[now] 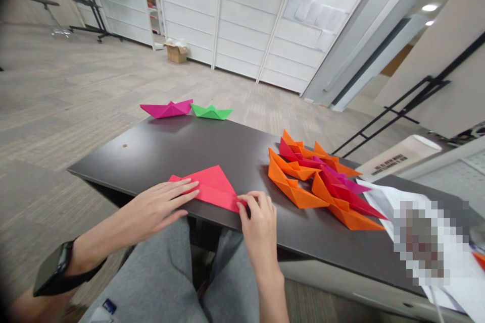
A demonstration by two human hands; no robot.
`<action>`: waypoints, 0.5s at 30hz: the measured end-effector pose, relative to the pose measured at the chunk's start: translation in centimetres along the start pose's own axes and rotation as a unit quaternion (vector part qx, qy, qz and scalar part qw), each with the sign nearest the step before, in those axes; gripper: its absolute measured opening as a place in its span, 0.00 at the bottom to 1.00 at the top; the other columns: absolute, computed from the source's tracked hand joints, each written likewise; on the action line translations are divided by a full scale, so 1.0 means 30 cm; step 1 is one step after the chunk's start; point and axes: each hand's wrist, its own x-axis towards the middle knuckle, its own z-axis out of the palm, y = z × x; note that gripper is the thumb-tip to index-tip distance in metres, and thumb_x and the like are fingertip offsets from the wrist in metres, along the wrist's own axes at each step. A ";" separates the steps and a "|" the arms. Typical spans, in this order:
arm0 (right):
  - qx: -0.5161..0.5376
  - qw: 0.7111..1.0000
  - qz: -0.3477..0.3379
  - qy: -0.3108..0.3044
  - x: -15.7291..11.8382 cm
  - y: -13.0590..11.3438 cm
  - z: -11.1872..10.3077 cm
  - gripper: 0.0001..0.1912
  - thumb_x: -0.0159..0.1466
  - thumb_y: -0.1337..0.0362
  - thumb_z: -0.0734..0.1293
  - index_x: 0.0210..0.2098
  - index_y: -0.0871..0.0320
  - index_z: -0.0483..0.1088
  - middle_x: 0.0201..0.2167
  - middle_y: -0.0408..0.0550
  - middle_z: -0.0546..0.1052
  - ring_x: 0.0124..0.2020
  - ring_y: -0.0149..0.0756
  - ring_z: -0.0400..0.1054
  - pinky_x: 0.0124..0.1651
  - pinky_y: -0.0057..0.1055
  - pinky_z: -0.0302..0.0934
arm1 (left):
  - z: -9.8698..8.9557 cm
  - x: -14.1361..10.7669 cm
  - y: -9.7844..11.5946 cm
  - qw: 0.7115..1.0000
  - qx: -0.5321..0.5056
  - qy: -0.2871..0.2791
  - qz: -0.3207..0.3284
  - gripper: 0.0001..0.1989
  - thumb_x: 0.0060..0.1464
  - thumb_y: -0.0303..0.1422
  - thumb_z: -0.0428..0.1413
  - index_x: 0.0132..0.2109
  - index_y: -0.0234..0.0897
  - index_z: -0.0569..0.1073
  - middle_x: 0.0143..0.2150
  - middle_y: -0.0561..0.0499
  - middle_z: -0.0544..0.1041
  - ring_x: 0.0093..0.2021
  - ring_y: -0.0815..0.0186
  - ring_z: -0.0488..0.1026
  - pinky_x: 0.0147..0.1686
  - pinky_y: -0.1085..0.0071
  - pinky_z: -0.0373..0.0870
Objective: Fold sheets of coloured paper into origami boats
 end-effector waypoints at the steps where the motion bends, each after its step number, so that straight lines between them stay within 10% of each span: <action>1: -0.014 1.000 -0.012 0.008 0.001 -0.025 0.001 0.11 0.69 0.66 0.61 0.42 0.53 0.75 0.43 0.52 0.75 0.45 0.45 0.69 0.48 0.46 0.63 | 0.001 0.002 0.017 1.000 0.010 -0.011 0.001 0.22 0.65 0.36 0.53 0.64 0.39 0.66 0.65 0.44 0.69 0.65 0.56 0.66 0.65 0.56 0.58; 8: 0.031 0.973 -0.172 -0.150 -0.021 -0.226 0.039 0.25 0.71 0.63 0.59 0.67 0.56 0.58 0.66 0.50 0.65 0.67 0.43 0.57 0.69 0.49 0.51 | 0.002 0.009 0.050 0.999 0.049 -0.021 -0.005 0.19 0.66 0.36 0.50 0.60 0.37 0.70 0.63 0.44 0.72 0.66 0.55 0.65 0.68 0.52 0.47; 15: -0.036 0.977 -0.118 -0.175 -0.074 -0.078 -0.040 0.26 0.72 0.64 0.59 0.69 0.57 0.55 0.67 0.51 0.62 0.68 0.44 0.57 0.69 0.53 0.52 | -0.009 -0.021 -0.028 1.000 0.014 -0.012 0.018 0.20 0.68 0.34 0.47 0.64 0.42 0.67 0.63 0.49 0.72 0.64 0.60 0.67 0.68 0.57 0.49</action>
